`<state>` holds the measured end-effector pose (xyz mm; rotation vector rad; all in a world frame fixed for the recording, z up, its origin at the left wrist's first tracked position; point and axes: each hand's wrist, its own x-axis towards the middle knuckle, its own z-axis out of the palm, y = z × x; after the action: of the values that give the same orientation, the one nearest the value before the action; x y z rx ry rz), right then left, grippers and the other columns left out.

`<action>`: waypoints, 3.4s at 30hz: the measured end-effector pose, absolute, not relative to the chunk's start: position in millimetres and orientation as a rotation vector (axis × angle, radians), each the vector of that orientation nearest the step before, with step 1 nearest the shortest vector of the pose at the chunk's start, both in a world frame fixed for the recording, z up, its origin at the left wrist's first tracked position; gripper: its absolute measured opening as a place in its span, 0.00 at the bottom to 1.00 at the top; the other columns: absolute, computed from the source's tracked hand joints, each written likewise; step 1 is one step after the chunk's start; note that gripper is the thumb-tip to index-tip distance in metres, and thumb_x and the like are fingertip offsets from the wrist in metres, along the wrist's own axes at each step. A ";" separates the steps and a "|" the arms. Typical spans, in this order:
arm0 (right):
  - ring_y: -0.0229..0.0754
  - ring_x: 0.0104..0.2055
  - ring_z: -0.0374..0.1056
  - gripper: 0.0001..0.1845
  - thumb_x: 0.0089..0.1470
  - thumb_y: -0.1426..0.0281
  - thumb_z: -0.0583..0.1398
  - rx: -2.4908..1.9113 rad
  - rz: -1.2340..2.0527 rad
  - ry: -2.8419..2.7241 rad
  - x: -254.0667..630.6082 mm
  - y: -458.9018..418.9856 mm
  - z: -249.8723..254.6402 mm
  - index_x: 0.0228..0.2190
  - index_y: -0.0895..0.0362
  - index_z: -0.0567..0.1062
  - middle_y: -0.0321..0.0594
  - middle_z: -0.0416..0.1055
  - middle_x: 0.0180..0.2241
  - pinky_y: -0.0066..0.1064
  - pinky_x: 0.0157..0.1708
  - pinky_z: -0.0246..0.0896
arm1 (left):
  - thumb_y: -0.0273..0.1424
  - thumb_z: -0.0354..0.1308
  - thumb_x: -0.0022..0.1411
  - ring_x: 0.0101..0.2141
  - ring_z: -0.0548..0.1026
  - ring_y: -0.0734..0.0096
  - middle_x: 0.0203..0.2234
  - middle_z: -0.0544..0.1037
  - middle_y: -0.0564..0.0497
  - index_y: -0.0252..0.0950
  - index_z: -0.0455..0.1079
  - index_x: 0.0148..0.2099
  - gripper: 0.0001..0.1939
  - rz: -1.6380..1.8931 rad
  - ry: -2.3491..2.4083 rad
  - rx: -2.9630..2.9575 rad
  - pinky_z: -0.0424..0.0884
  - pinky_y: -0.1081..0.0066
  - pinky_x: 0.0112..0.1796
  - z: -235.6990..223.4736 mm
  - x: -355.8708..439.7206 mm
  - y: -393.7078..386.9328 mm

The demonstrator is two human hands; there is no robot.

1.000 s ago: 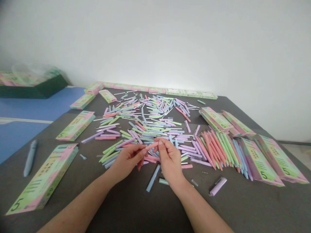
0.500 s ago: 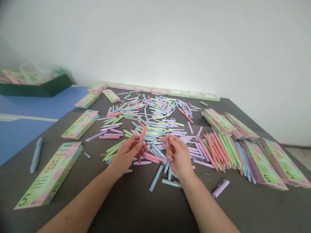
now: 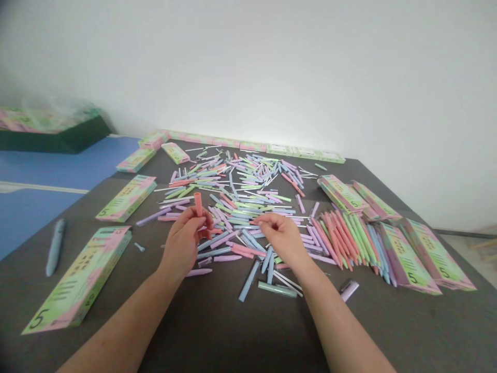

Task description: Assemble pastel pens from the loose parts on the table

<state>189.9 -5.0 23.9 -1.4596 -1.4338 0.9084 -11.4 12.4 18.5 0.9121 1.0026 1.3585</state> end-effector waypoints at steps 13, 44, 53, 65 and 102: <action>0.48 0.34 0.72 0.09 0.50 0.69 0.59 -1.980 0.398 -2.412 149.7 18.4 13.2 0.30 0.57 0.79 0.48 0.77 0.30 0.31 0.29 0.56 | 0.32 0.53 0.54 0.18 0.64 0.81 0.22 0.66 0.59 0.36 0.69 0.36 0.08 1.305 0.975 0.928 0.65 0.78 0.21 12.9 -11.8 13.9; 0.31 0.16 0.58 0.05 0.50 0.69 0.60 -1.045 1.236 -1.435 179.1 -17.3 42.3 0.31 0.57 0.71 0.33 0.71 0.18 0.23 0.17 0.48 | 0.39 0.53 0.62 0.23 0.60 0.77 0.22 0.62 0.56 0.36 0.75 0.49 0.19 1.107 0.906 1.206 0.64 0.77 0.24 13.5 -9.0 0.8; 0.29 0.13 0.49 0.10 0.51 0.67 0.61 -1.130 1.299 -1.497 199.9 -26.4 61.0 0.35 0.58 0.76 0.27 0.58 0.13 0.23 0.14 0.43 | 0.39 0.50 0.63 0.22 0.62 0.76 0.20 0.64 0.56 0.34 0.75 0.38 0.16 1.155 1.010 1.318 0.62 0.76 0.25 13.0 -11.2 2.6; 0.30 0.19 0.49 0.12 0.50 0.67 0.62 -1.322 1.200 -1.649 202.7 -24.8 66.7 0.33 0.64 0.78 0.33 0.61 0.19 0.25 0.19 0.40 | 0.32 0.46 0.66 0.33 0.70 0.69 0.31 0.74 0.50 0.34 0.74 0.37 0.15 1.107 1.082 1.824 0.63 0.72 0.37 15.7 -16.8 2.8; 0.25 0.13 0.47 0.12 0.48 0.63 0.66 -1.101 1.249 -1.288 187.0 -6.8 34.6 0.27 0.61 0.75 0.35 0.71 0.21 0.21 0.11 0.37 | 0.43 0.49 0.65 0.20 0.57 0.80 0.19 0.61 0.58 0.33 0.68 0.41 0.17 0.685 0.782 1.495 0.53 0.78 0.20 9.9 -4.5 -3.2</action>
<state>187.0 -6.8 34.6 -1.1009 -1.2883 1.2488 -4.5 -3.2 9.9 1.4954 0.7817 0.6848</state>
